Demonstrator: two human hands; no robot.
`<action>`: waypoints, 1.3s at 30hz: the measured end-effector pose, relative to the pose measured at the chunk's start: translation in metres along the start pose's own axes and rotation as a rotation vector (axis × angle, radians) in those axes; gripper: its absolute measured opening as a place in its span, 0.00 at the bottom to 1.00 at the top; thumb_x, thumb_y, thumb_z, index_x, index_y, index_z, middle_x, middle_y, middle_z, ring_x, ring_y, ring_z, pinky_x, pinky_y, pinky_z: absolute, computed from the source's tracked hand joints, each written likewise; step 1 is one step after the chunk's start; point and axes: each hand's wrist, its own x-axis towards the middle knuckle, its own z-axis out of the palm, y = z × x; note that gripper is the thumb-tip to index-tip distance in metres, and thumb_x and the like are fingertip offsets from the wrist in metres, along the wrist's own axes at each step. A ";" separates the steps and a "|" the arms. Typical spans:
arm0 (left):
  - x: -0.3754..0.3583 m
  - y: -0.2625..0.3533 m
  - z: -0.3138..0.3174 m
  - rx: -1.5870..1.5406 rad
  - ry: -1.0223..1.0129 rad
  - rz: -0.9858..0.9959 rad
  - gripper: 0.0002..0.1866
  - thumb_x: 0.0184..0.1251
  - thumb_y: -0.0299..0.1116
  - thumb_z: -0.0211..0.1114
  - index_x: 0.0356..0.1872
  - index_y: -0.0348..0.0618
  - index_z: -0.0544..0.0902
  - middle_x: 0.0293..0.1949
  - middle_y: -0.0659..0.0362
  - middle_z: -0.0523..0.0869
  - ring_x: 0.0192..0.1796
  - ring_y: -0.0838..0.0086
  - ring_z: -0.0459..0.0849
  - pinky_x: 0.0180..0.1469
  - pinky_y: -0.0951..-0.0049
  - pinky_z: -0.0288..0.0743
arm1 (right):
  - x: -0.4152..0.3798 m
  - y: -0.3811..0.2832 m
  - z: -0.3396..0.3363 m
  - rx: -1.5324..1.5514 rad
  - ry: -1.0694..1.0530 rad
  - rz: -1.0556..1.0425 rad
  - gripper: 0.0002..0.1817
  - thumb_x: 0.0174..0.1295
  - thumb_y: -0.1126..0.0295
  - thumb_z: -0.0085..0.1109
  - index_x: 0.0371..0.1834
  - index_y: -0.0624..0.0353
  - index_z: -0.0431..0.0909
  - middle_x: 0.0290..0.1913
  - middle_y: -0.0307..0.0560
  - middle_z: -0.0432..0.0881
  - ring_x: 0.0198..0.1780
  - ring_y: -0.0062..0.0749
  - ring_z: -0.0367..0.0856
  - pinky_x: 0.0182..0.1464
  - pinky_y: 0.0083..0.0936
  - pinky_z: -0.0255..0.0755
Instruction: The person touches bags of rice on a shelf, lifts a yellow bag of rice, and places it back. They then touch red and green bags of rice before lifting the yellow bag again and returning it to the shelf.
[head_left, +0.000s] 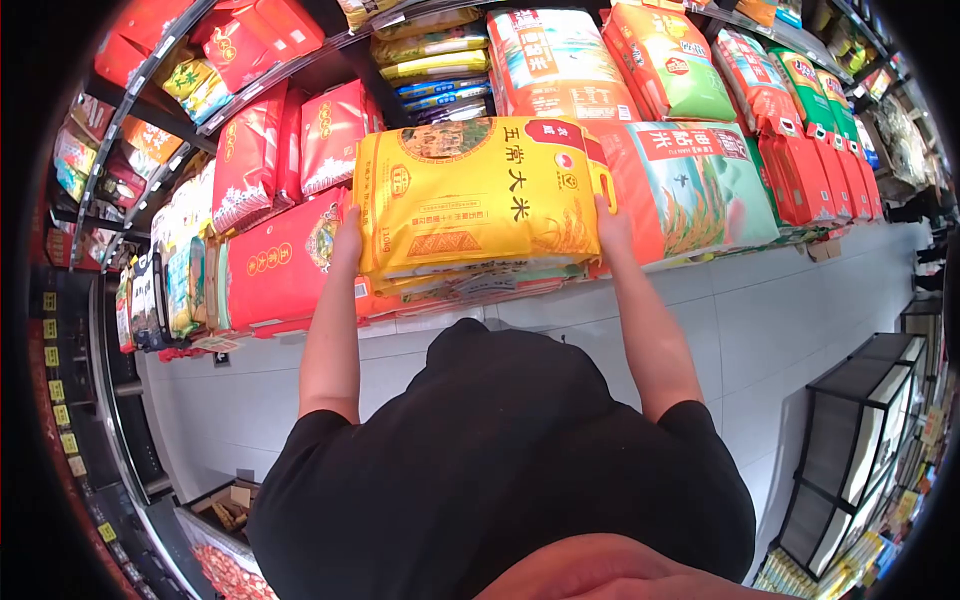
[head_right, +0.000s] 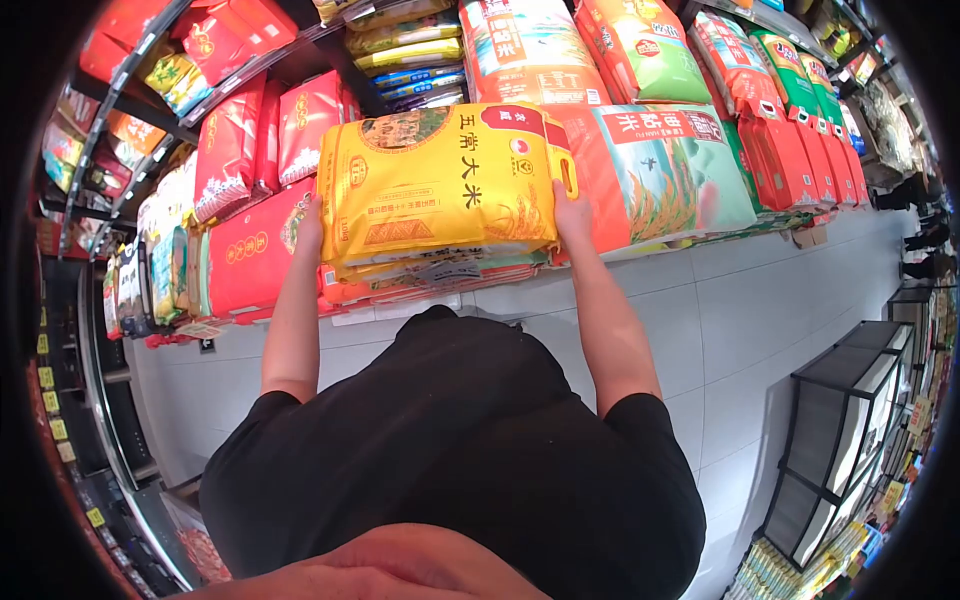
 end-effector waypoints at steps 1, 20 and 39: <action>0.008 -0.001 -0.004 -0.007 -0.028 -0.009 0.30 0.76 0.53 0.54 0.62 0.34 0.76 0.49 0.53 0.86 0.46 0.69 0.87 0.48 0.69 0.82 | -0.007 0.000 0.000 -0.011 0.039 -0.016 0.32 0.65 0.47 0.62 0.52 0.71 0.80 0.48 0.65 0.85 0.50 0.51 0.85 0.52 0.41 0.75; 0.023 0.123 0.097 0.925 0.039 1.077 0.25 0.65 0.47 0.67 0.58 0.42 0.81 0.57 0.46 0.81 0.62 0.52 0.77 0.64 0.55 0.70 | -0.144 -0.029 0.041 -0.354 0.357 -0.654 0.32 0.63 0.56 0.62 0.67 0.62 0.70 0.68 0.69 0.66 0.67 0.64 0.65 0.69 0.54 0.59; 0.026 0.133 0.115 1.319 -0.160 0.709 0.33 0.69 0.62 0.50 0.59 0.46 0.84 0.52 0.50 0.88 0.58 0.56 0.84 0.66 0.55 0.66 | -0.114 -0.049 0.062 -0.532 0.422 -0.661 0.28 0.63 0.52 0.57 0.65 0.50 0.75 0.68 0.57 0.69 0.71 0.52 0.65 0.74 0.51 0.53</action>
